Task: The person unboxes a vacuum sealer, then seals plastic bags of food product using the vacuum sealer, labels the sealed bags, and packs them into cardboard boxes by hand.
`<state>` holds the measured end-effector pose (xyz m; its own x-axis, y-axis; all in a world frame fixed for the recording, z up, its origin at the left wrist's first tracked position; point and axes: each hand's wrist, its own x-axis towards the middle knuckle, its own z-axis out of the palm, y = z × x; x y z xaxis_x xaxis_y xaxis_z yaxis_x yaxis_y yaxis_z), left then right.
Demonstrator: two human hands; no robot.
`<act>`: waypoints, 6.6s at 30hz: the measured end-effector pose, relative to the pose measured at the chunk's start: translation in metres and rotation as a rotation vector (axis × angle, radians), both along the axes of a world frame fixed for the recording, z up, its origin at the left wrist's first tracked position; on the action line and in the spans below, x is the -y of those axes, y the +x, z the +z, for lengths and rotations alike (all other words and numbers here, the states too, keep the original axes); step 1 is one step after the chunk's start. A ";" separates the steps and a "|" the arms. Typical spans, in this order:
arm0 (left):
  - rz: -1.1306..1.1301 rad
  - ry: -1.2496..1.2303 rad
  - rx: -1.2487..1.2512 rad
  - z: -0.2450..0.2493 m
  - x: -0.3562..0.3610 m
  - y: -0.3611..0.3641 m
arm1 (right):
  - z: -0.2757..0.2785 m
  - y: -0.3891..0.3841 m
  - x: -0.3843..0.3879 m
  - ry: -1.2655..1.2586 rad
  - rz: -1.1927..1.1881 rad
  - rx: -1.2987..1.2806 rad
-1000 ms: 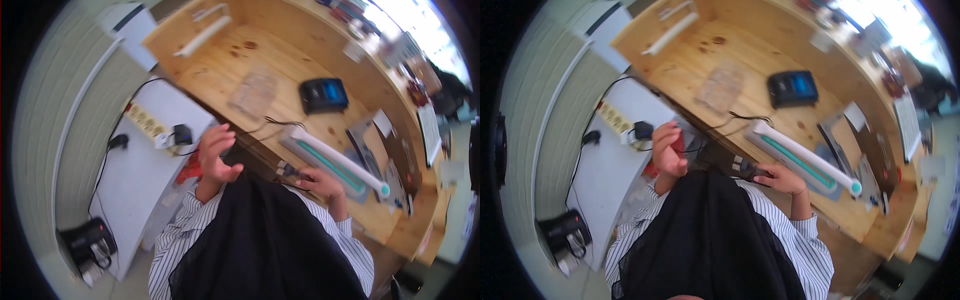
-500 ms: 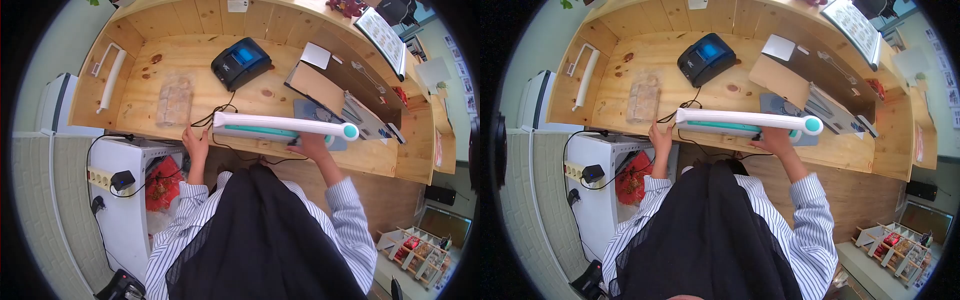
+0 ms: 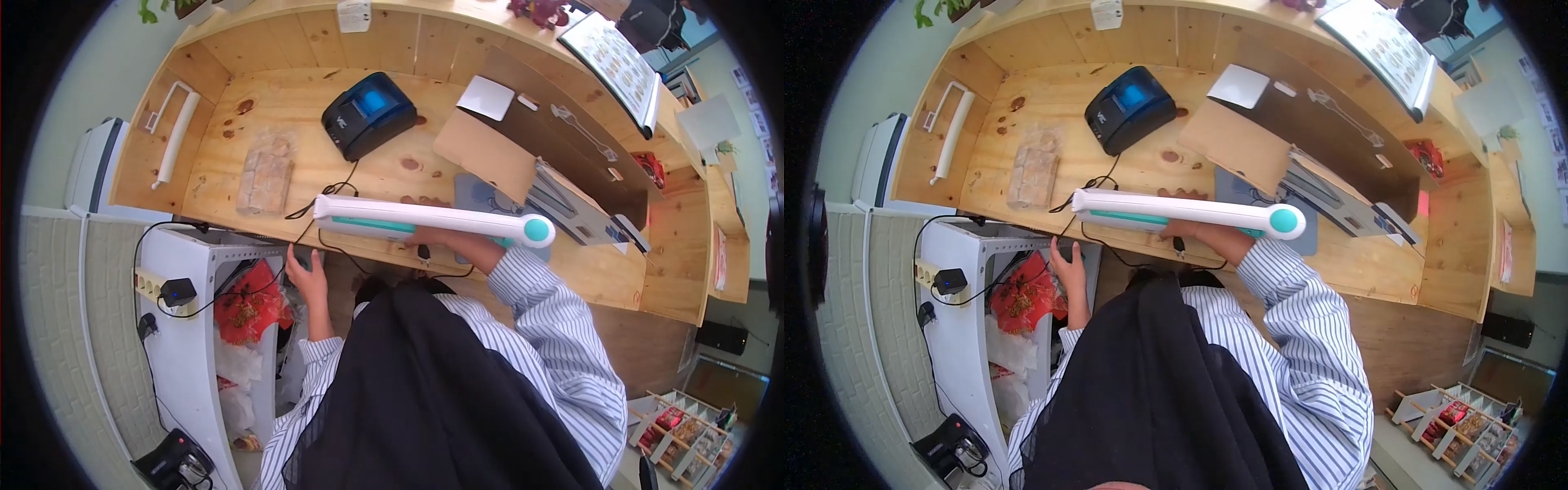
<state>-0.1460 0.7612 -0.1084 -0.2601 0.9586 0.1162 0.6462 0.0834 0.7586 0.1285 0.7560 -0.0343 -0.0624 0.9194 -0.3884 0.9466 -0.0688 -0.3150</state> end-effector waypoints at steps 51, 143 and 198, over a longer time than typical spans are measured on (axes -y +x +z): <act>-0.799 -0.259 0.519 0.109 -0.182 0.304 | 0.322 0.254 0.062 1.392 -0.381 -0.883; -1.287 1.140 -0.489 0.166 -0.087 0.233 | 0.049 0.321 0.247 0.858 -1.138 -0.831; -1.557 0.707 -0.453 0.146 -0.053 0.405 | 0.078 0.280 0.172 0.602 -0.943 0.467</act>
<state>0.2590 0.8145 0.0375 0.9263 0.0023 0.3769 -0.0504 -0.9903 0.1298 0.4082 0.5842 0.0439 0.7615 0.5691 0.3103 0.6343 -0.7528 -0.1758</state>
